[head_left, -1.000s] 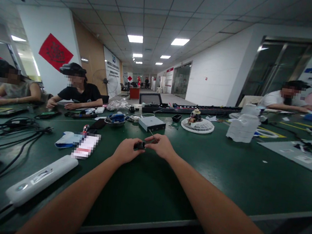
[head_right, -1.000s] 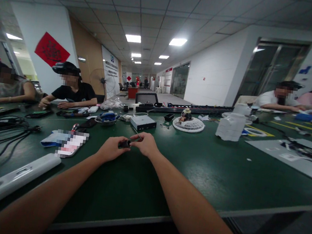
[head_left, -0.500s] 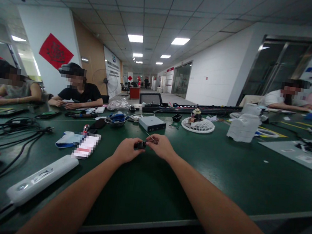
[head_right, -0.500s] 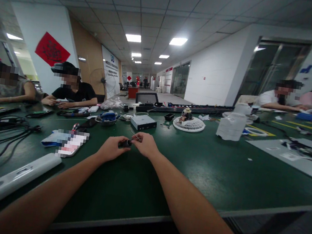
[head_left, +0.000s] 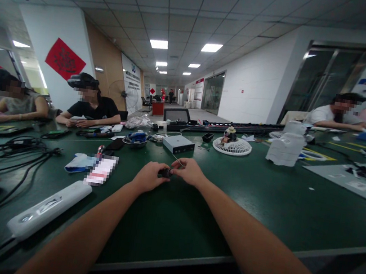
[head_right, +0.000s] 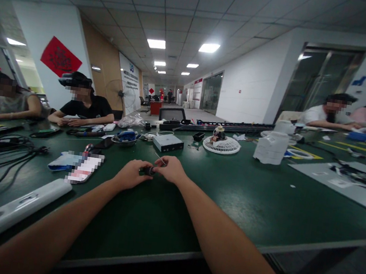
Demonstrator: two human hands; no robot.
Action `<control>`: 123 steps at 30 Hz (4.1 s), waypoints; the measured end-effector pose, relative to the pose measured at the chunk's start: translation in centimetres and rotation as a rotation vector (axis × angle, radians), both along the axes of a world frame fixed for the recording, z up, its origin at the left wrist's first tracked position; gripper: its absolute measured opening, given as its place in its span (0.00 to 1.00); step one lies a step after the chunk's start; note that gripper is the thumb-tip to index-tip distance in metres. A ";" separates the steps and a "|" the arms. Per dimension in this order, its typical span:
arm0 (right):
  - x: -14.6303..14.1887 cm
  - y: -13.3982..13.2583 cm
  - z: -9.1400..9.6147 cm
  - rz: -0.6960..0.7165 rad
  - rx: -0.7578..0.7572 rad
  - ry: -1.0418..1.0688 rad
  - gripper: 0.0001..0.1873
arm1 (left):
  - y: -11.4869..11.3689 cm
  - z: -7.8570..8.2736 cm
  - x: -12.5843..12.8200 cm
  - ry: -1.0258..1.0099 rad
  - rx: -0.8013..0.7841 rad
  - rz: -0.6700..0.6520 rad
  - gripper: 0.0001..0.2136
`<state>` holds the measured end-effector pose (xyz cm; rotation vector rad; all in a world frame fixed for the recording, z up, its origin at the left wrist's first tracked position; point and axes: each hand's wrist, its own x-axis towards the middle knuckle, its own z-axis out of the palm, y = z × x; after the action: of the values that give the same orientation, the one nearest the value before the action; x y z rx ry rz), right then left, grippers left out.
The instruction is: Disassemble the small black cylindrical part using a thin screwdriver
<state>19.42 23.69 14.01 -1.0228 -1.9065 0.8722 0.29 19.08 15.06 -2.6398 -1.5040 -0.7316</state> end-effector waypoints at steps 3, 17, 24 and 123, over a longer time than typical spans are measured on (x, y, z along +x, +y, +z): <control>0.1 0.1 -0.3 0.117 -0.094 0.033 0.11 | 0.0 -0.1 0.0 0.023 0.011 -0.020 0.14; 0.3 -0.5 0.5 0.193 -0.064 0.058 0.13 | -0.4 0.2 0.2 -0.082 -0.013 -0.041 0.14; -0.4 -0.9 0.0 0.101 -0.104 0.055 0.11 | -0.5 0.3 0.4 -0.007 0.017 -0.060 0.14; 1.2 -0.9 1.6 -0.093 0.274 -0.392 0.10 | -0.3 0.6 -0.5 -0.001 -0.053 0.253 0.16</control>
<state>20.60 22.84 15.59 -1.1623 -2.2052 0.3582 -0.24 18.81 15.65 -2.4176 -1.8361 -0.6801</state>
